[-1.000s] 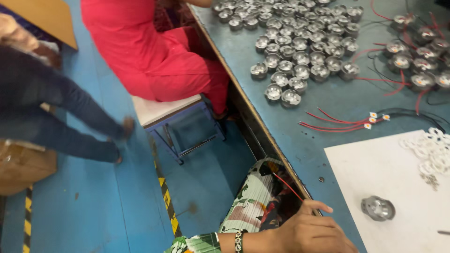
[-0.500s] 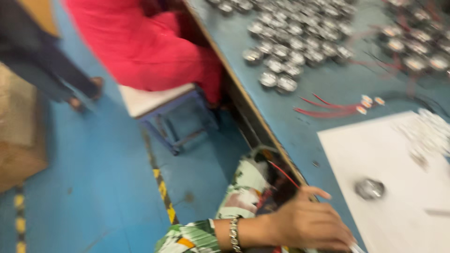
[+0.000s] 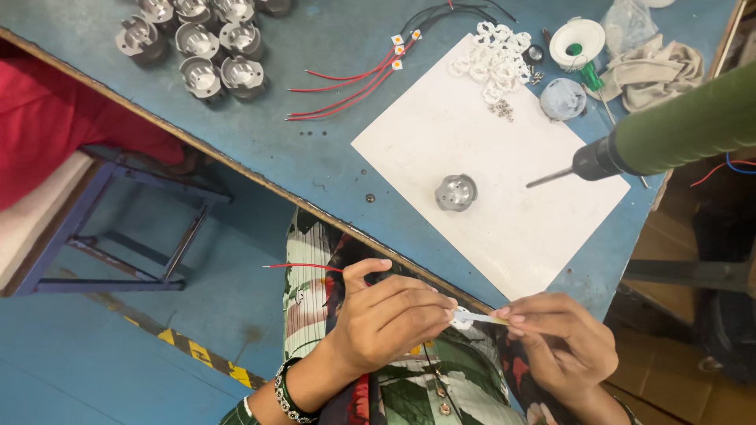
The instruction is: The person assembles small electronic light fixtures by inserting LED modules into metal housings, securing them with a hot glue gun, and attaching red and black wires. The person handles multiple units one at a time on a blue workbench.
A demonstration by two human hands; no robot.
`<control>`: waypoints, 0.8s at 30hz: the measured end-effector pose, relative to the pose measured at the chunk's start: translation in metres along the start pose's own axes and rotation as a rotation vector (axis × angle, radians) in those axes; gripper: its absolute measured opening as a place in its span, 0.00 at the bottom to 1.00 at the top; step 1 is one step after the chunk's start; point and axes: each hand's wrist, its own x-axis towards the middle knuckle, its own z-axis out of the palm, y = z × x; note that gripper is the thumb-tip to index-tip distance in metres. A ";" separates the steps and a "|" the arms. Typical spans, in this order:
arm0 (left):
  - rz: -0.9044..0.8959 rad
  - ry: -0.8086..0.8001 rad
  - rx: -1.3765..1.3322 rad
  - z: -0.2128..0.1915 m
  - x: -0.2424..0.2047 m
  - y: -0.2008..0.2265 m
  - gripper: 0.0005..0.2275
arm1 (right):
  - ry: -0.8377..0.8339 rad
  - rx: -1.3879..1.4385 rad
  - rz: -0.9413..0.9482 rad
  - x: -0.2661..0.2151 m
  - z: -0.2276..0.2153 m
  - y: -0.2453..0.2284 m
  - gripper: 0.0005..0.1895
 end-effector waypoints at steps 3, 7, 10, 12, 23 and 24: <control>-0.009 0.002 -0.001 0.001 -0.001 0.001 0.07 | 0.018 0.009 0.017 -0.002 0.000 -0.001 0.04; -0.007 0.001 0.010 0.001 -0.002 0.000 0.07 | 0.017 0.001 0.016 -0.005 -0.001 0.003 0.03; -0.007 -0.002 0.010 0.001 -0.001 0.001 0.07 | 0.025 -0.005 0.018 -0.006 -0.001 0.003 0.03; -0.006 -0.006 0.006 0.001 -0.001 0.001 0.07 | 0.033 -0.010 0.024 -0.007 -0.001 0.003 0.02; 0.005 -0.005 0.001 0.000 -0.002 0.002 0.06 | 0.025 -0.061 0.013 -0.007 -0.001 -0.001 0.03; 0.002 -0.004 0.002 0.000 -0.003 0.002 0.06 | 0.025 -0.064 0.002 -0.007 -0.001 -0.002 0.03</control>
